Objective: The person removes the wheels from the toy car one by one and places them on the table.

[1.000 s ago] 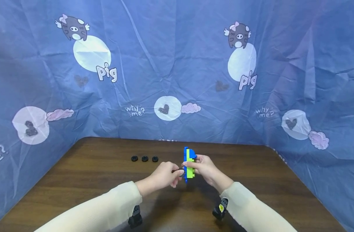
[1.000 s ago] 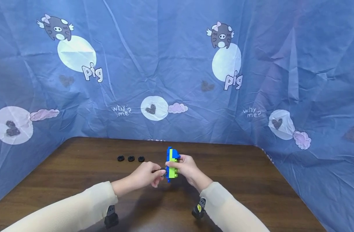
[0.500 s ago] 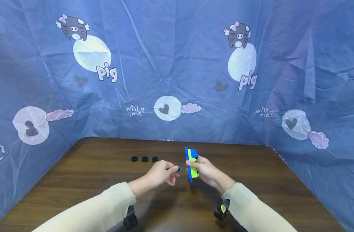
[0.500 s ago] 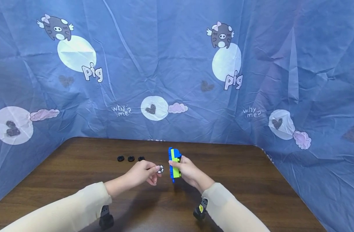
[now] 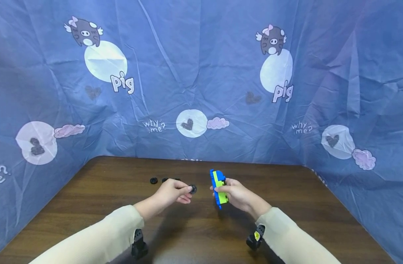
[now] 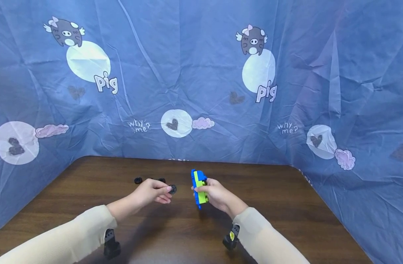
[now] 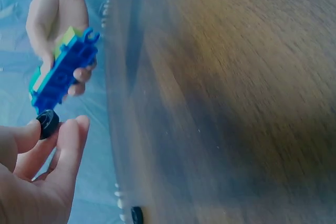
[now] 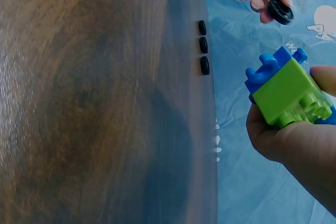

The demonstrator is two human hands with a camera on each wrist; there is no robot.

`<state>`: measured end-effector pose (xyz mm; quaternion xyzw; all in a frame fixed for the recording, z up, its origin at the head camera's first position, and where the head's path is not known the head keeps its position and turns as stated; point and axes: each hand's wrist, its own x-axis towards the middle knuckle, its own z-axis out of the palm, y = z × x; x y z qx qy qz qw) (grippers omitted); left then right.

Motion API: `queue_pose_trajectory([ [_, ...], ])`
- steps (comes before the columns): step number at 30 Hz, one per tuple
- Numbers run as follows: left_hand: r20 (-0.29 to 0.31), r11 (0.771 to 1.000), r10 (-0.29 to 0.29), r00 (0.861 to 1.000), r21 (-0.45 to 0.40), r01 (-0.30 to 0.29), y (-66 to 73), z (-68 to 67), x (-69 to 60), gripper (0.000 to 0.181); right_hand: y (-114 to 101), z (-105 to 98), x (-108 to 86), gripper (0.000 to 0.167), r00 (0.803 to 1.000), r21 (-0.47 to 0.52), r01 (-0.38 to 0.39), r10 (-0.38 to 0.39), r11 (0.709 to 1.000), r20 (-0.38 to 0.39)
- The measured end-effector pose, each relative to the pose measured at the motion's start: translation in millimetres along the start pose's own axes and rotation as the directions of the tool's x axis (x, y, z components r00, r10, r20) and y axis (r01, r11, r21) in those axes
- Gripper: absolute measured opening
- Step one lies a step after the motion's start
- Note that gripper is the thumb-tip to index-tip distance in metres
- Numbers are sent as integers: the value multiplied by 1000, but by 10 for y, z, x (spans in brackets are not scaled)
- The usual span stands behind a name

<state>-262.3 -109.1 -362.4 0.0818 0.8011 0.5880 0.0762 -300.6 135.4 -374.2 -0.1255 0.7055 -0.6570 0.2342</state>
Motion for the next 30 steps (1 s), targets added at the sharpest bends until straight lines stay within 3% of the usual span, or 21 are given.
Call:
queue_pose_trajectory([
  [7,-121,993,-2,993,-120,-13,-82,-181,44,19,6,-60,-16,57,999,-17,41,-41,999,18],
  [15,-273,985,-47,961,-171,0,-140,-435,121,18,7,-99,-21,58,996,-20,82,-81,996,35],
  [22,-332,978,-103,938,-207,35,-238,-632,134,17,26,-54,-5,58,991,-8,97,-98,995,-87],
  [26,-349,984,-133,928,-160,81,-326,-751,130,20,30,-28,-2,58,980,-47,88,-95,995,-177],
  [30,-391,987,-157,907,-80,137,-417,-899,138,23,54,-9,-5,58,963,-75,101,-117,992,-244],
])
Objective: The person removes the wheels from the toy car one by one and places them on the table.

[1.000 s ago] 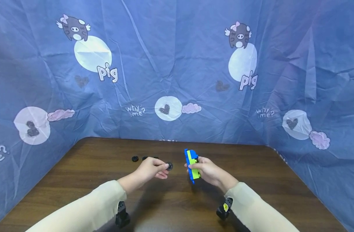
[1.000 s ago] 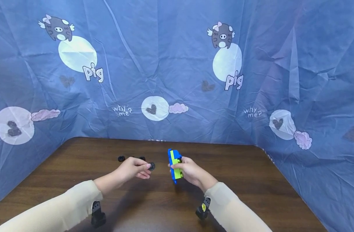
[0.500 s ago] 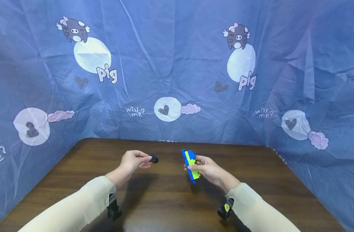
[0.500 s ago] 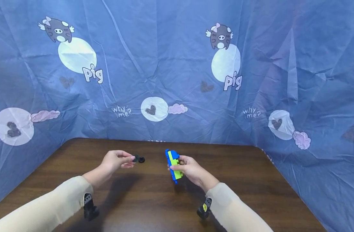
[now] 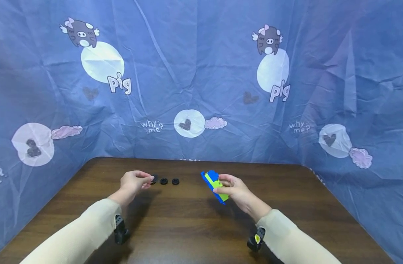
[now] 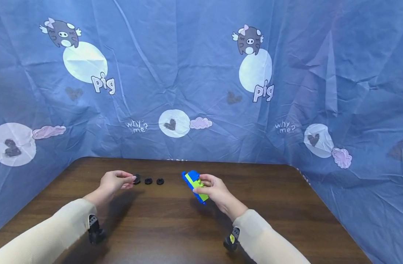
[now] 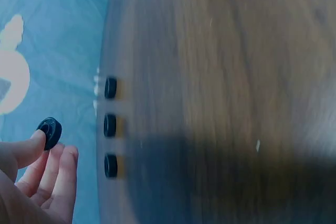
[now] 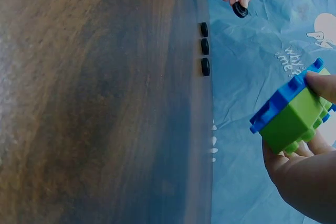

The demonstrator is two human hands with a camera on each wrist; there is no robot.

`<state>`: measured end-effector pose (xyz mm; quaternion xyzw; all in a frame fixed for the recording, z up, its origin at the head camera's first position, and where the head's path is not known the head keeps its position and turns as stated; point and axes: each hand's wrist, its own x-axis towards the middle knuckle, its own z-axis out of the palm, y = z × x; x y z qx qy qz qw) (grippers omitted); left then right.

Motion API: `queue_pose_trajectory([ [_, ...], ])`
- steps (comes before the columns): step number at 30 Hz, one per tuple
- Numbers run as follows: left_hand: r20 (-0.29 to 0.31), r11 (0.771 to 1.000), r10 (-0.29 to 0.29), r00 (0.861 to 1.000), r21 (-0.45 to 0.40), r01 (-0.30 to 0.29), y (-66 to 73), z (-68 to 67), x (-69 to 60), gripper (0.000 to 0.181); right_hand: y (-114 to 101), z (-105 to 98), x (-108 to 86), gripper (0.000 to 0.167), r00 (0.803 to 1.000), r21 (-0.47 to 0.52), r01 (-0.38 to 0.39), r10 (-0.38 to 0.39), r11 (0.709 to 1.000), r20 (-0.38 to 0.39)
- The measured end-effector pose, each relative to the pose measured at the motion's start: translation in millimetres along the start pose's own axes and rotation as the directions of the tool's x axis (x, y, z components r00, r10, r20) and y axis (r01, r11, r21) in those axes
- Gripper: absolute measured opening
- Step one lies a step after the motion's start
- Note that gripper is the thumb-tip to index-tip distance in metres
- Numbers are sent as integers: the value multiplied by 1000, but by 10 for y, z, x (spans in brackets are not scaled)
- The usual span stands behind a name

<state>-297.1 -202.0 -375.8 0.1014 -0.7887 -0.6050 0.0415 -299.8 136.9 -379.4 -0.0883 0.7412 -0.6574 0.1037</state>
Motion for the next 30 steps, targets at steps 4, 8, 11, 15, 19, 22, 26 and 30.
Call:
queue_pose_trajectory([
  [4,-61,997,-31,998,75,36,-93,-140,97,26,22,18,-1,58,999,-29,2,-3,1000,-37],
  [8,-96,992,-47,994,111,58,-180,-235,205,27,33,30,-3,56,999,-40,-7,6,999,-43],
  [11,-110,990,-53,992,125,67,-239,-271,289,25,40,28,-3,56,999,-34,-13,12,999,-45],
  [15,-96,991,-72,993,105,82,-328,-273,401,21,45,-2,-19,56,999,-32,-20,19,999,-47],
  [19,-81,994,-102,991,33,105,-417,-281,485,18,51,-26,-35,58,999,-47,-27,25,999,-33],
  [22,-105,990,-140,985,-24,138,-456,-297,538,16,62,-27,-39,59,999,-54,-34,33,998,-21],
  [26,-162,978,-210,964,-38,206,-449,-299,602,26,77,-14,-44,60,999,-46,-46,46,998,-3],
  [30,-194,964,-263,945,-21,264,-430,-302,657,44,60,-4,-55,60,998,-50,-60,61,997,18],
])
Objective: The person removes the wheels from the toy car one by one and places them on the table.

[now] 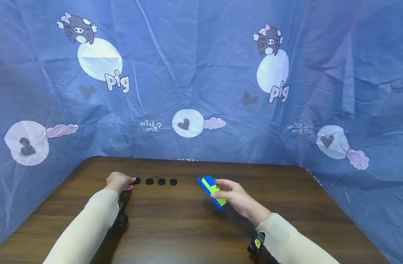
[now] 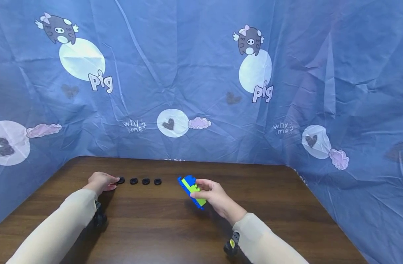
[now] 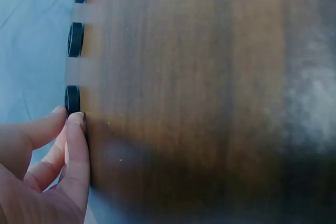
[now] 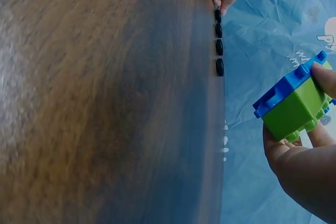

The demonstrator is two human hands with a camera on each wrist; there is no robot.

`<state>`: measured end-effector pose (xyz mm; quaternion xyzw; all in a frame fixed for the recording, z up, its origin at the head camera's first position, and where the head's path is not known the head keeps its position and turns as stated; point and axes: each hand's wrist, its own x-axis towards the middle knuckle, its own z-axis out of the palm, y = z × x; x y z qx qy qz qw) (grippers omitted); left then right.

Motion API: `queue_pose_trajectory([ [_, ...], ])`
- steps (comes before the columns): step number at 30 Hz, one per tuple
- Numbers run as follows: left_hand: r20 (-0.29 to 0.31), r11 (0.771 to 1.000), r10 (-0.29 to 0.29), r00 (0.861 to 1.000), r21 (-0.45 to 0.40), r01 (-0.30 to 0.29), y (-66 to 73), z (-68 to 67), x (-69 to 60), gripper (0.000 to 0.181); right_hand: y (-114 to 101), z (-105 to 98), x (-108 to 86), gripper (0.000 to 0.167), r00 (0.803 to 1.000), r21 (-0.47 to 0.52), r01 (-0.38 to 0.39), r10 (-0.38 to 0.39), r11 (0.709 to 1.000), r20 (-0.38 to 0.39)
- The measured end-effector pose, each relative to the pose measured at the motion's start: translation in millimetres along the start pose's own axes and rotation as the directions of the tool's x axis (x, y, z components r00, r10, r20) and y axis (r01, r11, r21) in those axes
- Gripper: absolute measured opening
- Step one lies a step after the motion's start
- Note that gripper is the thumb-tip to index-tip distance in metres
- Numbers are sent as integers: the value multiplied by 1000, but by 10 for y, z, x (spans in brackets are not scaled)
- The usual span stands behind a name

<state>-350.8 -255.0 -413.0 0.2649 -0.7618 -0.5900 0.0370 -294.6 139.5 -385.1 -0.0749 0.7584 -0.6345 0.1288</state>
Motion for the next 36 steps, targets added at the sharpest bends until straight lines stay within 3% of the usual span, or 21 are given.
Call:
queue_pose_trajectory([
  [8,-1,999,-29,1000,46,29,25,-49,8,58,-40,17,2,60,1000,-12,-20,20,1000,12],
  [15,-10,995,-15,1000,96,16,41,-77,-33,64,-18,27,24,60,999,-8,4,-4,1000,38],
  [21,-10,997,-27,1000,70,28,37,-83,-26,62,-2,25,23,61,999,-18,23,-22,1000,47],
  [29,104,999,-36,994,-13,38,36,-41,51,46,59,21,-15,62,999,-25,4,-3,1000,39],
  [36,214,993,40,976,103,-64,64,-168,-41,37,76,18,-15,60,998,-18,34,-33,999,53],
])
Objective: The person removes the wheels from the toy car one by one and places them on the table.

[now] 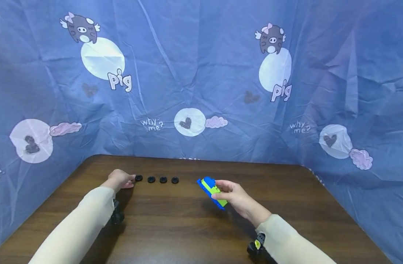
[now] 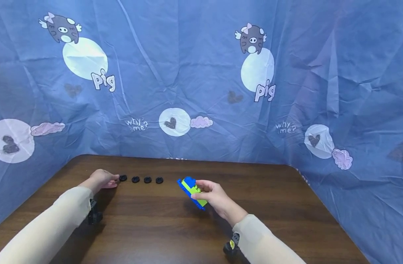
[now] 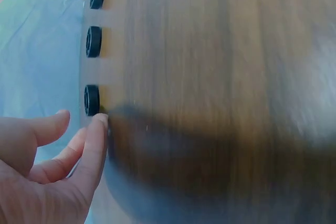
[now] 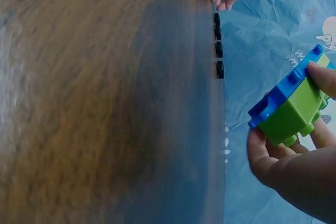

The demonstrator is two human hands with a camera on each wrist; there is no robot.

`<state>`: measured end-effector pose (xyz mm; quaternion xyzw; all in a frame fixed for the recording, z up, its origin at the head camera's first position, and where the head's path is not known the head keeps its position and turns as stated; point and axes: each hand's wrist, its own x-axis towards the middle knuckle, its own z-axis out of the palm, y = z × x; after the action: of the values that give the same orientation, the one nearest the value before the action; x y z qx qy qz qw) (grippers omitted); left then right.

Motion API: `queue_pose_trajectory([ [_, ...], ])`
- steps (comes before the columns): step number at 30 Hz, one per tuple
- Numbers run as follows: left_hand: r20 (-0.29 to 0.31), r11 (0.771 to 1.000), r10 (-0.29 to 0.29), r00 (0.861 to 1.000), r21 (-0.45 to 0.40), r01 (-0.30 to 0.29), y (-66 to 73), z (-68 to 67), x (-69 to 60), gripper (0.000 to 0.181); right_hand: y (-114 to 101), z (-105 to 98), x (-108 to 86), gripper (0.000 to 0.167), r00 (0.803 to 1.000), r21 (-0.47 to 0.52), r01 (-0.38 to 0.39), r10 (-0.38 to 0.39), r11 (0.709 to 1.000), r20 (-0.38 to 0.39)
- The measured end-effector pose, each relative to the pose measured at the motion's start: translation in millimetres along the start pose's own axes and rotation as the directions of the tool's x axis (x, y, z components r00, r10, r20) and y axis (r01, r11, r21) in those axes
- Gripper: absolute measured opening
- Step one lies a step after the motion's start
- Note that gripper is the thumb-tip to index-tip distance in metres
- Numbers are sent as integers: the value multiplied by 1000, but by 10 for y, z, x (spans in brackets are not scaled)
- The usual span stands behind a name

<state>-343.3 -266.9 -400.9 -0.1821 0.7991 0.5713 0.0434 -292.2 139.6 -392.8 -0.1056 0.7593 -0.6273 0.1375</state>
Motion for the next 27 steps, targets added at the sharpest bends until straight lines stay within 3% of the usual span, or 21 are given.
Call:
queue_pose_trajectory([
  [8,50,992,108,993,53,-110,67,-78,-183,33,-18,5,-1,59,1000,-14,-15,16,1000,26],
  [13,78,975,152,985,151,-163,149,10,-269,28,-37,18,-2,59,1000,-32,9,-8,999,27],
  [19,82,971,185,979,138,-195,285,102,-388,23,-84,33,-9,55,999,-36,43,-43,998,11],
  [23,77,955,211,974,197,-223,361,132,-472,23,-111,43,-3,51,999,-33,46,-46,998,-5],
  [27,102,937,261,960,214,-278,449,213,-552,27,-145,51,9,50,998,-38,57,-57,998,-20],
])
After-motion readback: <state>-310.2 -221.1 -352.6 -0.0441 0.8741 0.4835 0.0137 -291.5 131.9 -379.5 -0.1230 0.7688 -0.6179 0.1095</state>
